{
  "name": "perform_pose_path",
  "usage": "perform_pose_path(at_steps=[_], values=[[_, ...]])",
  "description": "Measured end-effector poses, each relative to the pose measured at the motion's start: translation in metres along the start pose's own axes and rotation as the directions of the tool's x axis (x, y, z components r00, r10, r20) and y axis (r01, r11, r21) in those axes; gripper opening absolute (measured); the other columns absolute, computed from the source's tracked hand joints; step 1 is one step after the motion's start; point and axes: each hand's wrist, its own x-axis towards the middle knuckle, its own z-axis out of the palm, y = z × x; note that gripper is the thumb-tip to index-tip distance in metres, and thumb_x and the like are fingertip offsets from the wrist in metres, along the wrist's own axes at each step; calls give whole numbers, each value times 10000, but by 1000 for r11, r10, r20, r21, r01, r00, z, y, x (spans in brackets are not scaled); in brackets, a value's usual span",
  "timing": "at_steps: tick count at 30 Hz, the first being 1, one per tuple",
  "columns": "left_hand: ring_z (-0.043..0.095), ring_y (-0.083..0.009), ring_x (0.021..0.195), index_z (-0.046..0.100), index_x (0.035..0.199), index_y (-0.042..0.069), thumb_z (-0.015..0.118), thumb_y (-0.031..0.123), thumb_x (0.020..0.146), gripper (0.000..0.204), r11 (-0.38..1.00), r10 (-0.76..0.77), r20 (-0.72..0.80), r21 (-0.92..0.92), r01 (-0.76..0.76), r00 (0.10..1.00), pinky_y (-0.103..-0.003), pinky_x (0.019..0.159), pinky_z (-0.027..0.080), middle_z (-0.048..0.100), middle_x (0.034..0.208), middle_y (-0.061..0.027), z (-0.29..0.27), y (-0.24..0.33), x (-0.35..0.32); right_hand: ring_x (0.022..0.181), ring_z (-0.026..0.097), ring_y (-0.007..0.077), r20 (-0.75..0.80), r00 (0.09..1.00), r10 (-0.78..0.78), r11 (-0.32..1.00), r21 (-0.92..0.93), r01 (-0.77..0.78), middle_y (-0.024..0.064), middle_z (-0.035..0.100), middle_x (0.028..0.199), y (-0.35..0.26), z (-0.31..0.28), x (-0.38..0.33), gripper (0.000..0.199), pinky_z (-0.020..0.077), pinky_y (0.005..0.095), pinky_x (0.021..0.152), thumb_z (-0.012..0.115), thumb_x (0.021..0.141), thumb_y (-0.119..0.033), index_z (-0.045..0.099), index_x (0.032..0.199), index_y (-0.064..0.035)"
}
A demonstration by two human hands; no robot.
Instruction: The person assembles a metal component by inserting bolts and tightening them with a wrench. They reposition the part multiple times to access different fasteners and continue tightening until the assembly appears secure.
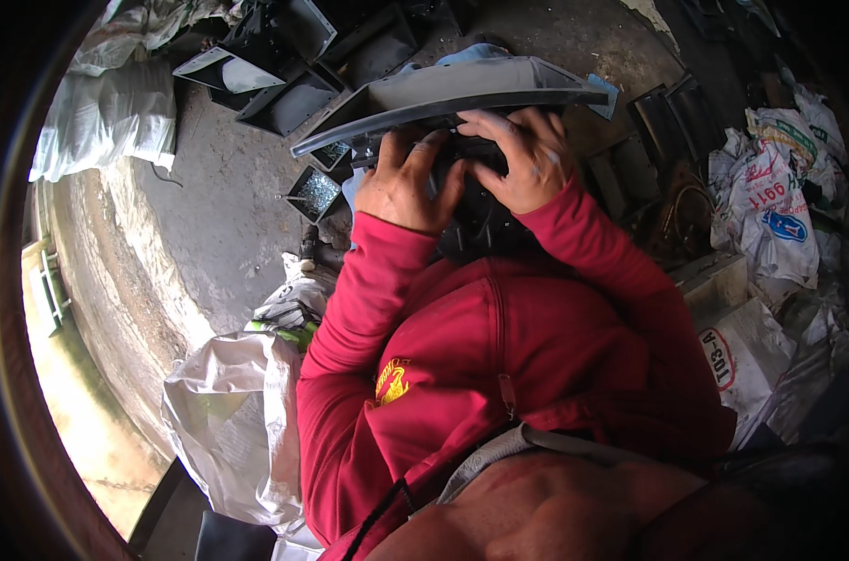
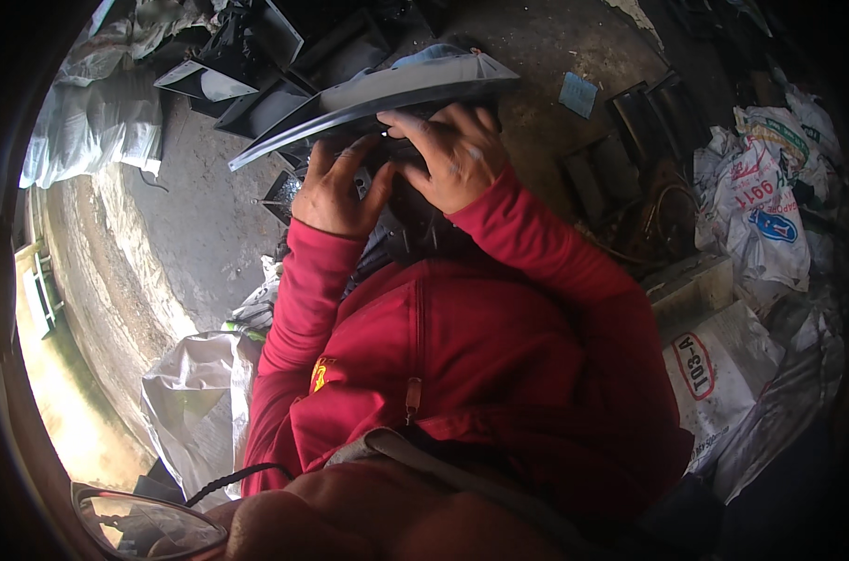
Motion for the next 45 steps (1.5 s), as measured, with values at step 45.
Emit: perform_pose_path(at_steps=[45], values=[[640, -238, 871, 682, 1118, 185, 752, 377, 744, 426, 936, 233, -41, 280, -213, 972, -399, 711, 452, 605, 1025, -67, -4, -7, 6, 954, 581, 160, 19, 1000, 24, 999, 39, -25, -113, 684, 998, -2, 4, 0, 722, 358, 384, 881, 813, 655, -151, 514, 1302, -267]])
